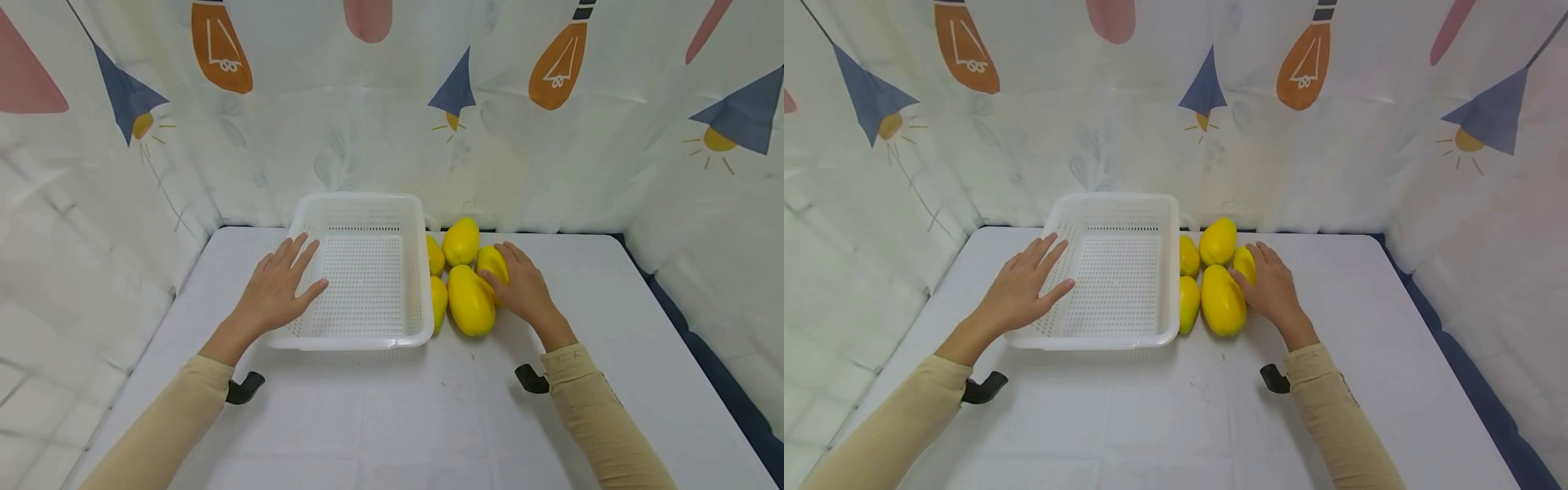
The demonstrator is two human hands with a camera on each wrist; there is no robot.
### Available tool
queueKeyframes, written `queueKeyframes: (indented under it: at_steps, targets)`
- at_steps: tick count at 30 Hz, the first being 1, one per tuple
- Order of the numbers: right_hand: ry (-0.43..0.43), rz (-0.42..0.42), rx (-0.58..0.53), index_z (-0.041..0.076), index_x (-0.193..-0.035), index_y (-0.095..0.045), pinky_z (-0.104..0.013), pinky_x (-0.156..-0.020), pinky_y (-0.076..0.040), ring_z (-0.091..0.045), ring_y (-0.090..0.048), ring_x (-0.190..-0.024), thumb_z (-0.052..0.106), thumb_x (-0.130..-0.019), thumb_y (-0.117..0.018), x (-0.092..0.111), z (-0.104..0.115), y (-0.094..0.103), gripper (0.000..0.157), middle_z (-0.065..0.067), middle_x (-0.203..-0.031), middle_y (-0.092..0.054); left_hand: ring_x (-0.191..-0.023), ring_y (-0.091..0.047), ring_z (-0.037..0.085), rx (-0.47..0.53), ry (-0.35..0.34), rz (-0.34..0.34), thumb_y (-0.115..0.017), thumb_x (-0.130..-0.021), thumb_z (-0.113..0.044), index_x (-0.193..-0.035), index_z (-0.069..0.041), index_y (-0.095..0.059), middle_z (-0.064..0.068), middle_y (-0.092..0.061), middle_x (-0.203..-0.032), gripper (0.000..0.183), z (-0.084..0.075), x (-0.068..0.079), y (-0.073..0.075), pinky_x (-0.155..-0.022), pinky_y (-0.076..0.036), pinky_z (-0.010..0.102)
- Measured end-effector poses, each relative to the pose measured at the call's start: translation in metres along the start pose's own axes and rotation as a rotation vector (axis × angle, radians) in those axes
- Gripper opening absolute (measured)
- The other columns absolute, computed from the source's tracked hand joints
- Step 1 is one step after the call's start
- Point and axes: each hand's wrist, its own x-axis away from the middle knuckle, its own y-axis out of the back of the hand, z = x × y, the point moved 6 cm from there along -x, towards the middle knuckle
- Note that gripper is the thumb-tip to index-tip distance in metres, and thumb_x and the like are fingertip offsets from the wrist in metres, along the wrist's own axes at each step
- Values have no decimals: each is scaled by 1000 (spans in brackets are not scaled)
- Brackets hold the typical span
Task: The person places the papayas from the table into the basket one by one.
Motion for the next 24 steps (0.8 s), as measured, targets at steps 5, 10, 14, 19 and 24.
queueKeyframes:
  at_steps: [5,10,14,19,24]
  targets:
    - [-8,10,-3,9,-151,-26,-68,-109,-24,-41,-25,-143,48,-98,-49,0,-3,-1,70,-18,-158,-23,-146,-20,42,3,5,0,-50,-96,-48,-154,-13,-21,15,-19,-161,73,2,1,0,-111,-22,64]
    - [-22,18,-18,9,-151,-26,-66,-111,-23,-40,-25,-143,47,-97,-51,1,-5,-2,70,-18,-158,-23,-146,-17,42,11,21,15,-50,-96,-49,-154,-13,-20,15,-17,-161,75,4,2,-1,-112,-20,64]
    - [-31,20,-23,9,-150,-27,-66,-111,-23,-40,-25,-144,46,-97,-52,0,-7,-3,70,-17,-158,-23,-147,-17,42,15,35,24,-50,-96,-48,-154,-13,-20,15,-16,-161,75,7,2,-2,-112,-20,65]
    - [-37,21,-26,9,-150,-26,-66,-111,-23,-41,-24,-143,46,-97,-51,0,-9,-4,70,-18,-158,-23,-147,-16,42,22,48,27,-50,-97,-48,-154,-13,-20,15,-16,-161,74,10,2,-3,-112,-20,65]
    - [-40,27,-29,8,-150,-26,-65,-112,-23,-40,-24,-143,46,-98,-51,1,-11,-5,70,-18,-158,-23,-147,-15,42,36,57,29,-50,-97,-47,-155,-13,-19,15,-16,-161,74,14,3,-4,-112,-20,65]
